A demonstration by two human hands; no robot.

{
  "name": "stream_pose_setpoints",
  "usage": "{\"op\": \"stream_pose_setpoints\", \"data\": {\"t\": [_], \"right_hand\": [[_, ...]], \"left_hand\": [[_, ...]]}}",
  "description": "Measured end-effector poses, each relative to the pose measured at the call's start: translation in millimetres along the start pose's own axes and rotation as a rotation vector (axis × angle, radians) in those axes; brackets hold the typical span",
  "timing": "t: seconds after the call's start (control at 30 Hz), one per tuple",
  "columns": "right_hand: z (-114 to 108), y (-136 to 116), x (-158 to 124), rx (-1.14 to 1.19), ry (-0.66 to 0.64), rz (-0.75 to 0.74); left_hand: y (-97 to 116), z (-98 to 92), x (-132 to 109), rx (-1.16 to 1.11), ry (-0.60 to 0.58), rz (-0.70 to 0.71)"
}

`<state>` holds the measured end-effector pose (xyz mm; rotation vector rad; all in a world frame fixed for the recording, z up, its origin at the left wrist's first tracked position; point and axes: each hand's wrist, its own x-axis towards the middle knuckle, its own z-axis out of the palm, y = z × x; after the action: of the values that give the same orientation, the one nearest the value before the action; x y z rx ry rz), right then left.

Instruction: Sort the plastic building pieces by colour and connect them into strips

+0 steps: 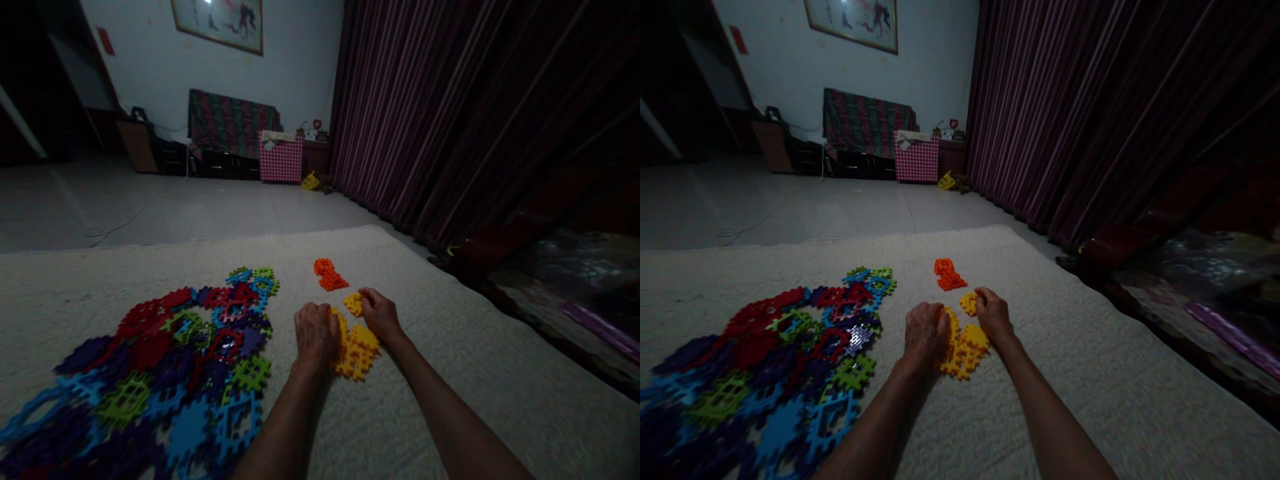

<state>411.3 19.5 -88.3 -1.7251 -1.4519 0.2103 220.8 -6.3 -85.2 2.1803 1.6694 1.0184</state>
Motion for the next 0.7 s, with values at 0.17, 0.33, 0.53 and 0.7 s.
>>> {"op": "stream_pose_setpoints", "data": {"t": [0.17, 0.33, 0.53, 0.7], "right_hand": [[-4.4, 2.5, 7.7, 0.098, -0.021, 0.049], [-1.2, -1.7, 8.3, 0.086, -0.041, 0.014], [0.9, -3.4, 9.5, 0.047, -0.074, -0.008], [-11.2, -2.2, 6.6, 0.018, -0.147, 0.028]], "left_hand": [[-0.2, -0.6, 1.0, 0.005, -0.003, 0.003], [-0.6, -0.2, 0.4, 0.008, 0.007, 0.008], [-1.5, 1.4, -0.3, -0.003, 0.026, 0.015], [-3.3, 4.2, 2.5, -0.110, 0.056, -0.021]]}}
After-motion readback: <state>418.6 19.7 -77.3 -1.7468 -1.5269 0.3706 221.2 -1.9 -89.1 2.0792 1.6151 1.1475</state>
